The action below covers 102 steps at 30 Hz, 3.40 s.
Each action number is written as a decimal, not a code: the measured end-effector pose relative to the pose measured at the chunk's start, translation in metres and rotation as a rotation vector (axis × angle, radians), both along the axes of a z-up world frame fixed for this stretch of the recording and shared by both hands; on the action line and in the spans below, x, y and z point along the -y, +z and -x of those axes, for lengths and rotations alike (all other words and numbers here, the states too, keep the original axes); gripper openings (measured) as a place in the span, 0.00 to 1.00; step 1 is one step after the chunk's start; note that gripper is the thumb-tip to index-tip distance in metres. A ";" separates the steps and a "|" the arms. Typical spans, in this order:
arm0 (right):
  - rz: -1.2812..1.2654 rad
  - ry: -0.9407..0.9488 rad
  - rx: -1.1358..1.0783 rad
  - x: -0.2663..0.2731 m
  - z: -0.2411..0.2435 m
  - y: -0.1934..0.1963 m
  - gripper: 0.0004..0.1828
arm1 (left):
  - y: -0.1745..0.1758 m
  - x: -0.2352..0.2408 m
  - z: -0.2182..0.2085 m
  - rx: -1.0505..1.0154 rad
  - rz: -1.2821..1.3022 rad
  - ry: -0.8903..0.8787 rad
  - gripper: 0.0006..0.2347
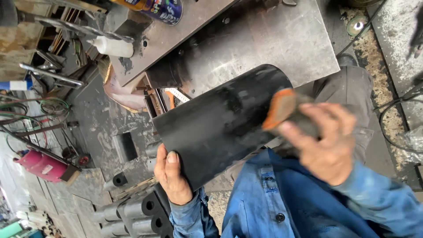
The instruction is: Finishing and cleaning a large black cylindrical rubber industrial part using an angle grinder, spray, and cloth.
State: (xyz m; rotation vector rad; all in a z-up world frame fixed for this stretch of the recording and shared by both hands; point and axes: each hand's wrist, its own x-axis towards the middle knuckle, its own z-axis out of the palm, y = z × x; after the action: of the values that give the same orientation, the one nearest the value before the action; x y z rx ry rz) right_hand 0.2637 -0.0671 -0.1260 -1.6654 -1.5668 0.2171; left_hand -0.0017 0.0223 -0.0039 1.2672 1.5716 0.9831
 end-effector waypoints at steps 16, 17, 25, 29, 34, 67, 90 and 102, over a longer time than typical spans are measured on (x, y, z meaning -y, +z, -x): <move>-0.114 0.071 0.020 -0.033 0.004 0.018 0.28 | -0.012 0.010 0.015 -0.136 -0.020 0.059 0.25; -0.187 0.175 -0.004 -0.044 0.011 0.023 0.29 | -0.012 0.012 0.017 -0.173 -0.027 0.063 0.25; -0.014 0.123 -0.027 -0.044 0.003 0.020 0.31 | 0.011 0.007 -0.011 -0.153 -0.024 -0.062 0.25; -0.076 0.175 -0.009 -0.056 0.003 0.028 0.29 | 0.011 0.006 -0.012 -0.150 -0.031 -0.088 0.25; -0.065 0.187 0.049 -0.059 0.001 0.042 0.31 | 0.009 0.008 -0.008 -0.128 -0.031 -0.089 0.24; 0.061 0.158 0.239 -0.063 -0.038 0.014 0.35 | 0.001 0.014 0.002 -0.117 -0.013 -0.020 0.26; 0.180 0.024 0.042 -0.036 -0.042 -0.013 0.28 | 0.010 0.004 -0.014 -0.130 -0.049 -0.081 0.28; 0.236 -0.138 0.042 -0.018 -0.050 -0.016 0.25 | 0.011 -0.005 -0.011 -0.096 -0.021 -0.048 0.27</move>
State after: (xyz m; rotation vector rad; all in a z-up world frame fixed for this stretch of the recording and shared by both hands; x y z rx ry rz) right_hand 0.3132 -0.0496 -0.1421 -1.9645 -1.4951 0.3067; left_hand 0.0096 0.0275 0.0068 1.3783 1.6000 0.9228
